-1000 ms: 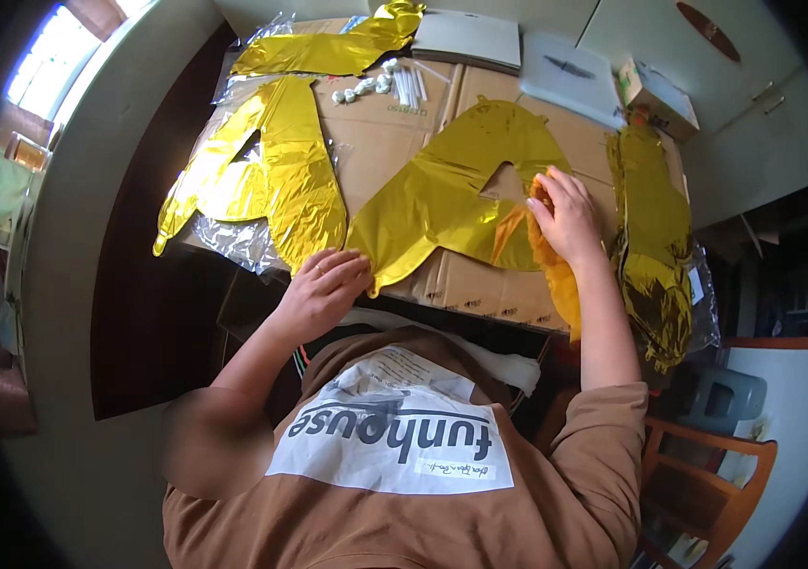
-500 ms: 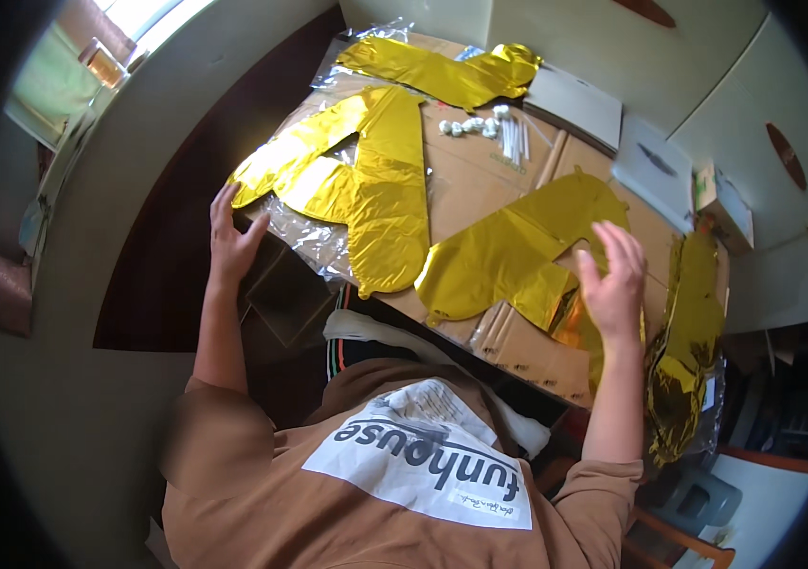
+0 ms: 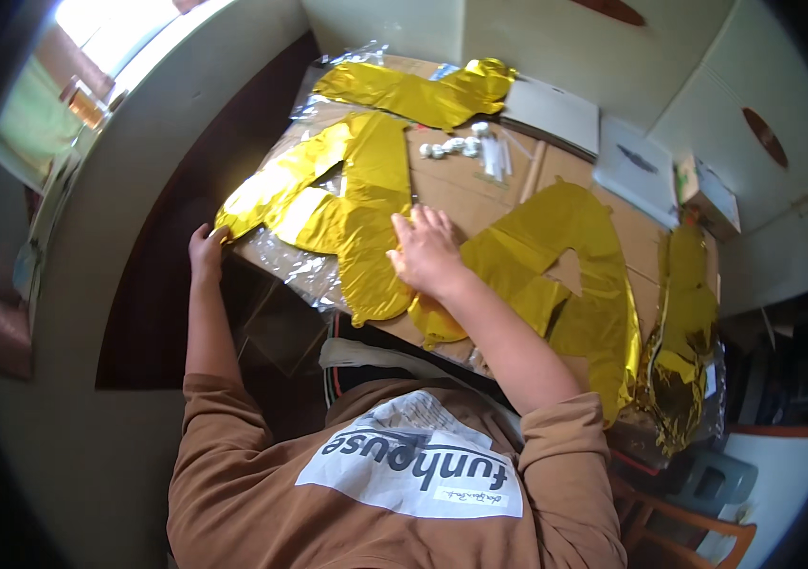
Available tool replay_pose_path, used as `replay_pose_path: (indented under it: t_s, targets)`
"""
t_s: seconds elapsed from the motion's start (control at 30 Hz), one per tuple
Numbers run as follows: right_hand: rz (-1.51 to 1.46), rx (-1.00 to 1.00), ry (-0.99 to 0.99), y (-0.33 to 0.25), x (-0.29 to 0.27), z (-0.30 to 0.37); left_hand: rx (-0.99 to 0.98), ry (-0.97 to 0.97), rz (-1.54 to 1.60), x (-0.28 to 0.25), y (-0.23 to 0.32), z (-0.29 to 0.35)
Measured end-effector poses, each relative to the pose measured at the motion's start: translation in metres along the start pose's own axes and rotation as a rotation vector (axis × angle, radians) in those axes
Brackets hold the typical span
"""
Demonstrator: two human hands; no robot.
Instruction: Folding and placing gold foil balloons into clear plastic bags along with instruction sheets.
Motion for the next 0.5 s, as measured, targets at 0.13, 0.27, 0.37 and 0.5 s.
replay_pose_path:
  t_s: [0.13,0.27,0.37,0.5]
  targets:
    - [-0.028,0.003,0.033,0.000,0.002,0.001,-0.019,-0.247,0.157,0.010,-0.029,-0.015]
    - [-0.196,-0.006,0.121,0.020,-0.018,0.012,0.095,-0.007,-0.017,-0.002,-0.010,-0.006]
    - [-0.237,-0.017,0.358,0.043,-0.069,0.041,0.387,0.127,-0.276,-0.010,0.071,0.044]
    - [-0.326,0.084,0.426,0.092,-0.143,0.097,0.800,-0.026,-0.151,0.011,0.169,0.165]
Point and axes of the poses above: each hand's wrist, its own z-axis away from the middle knuckle, its own x-axis out of the palm, y = z × x, the point moved 8 cm from there along -z, towards the middle knuckle, and after that the axes turned 7 degrees about -z, right-handed, at the moved point
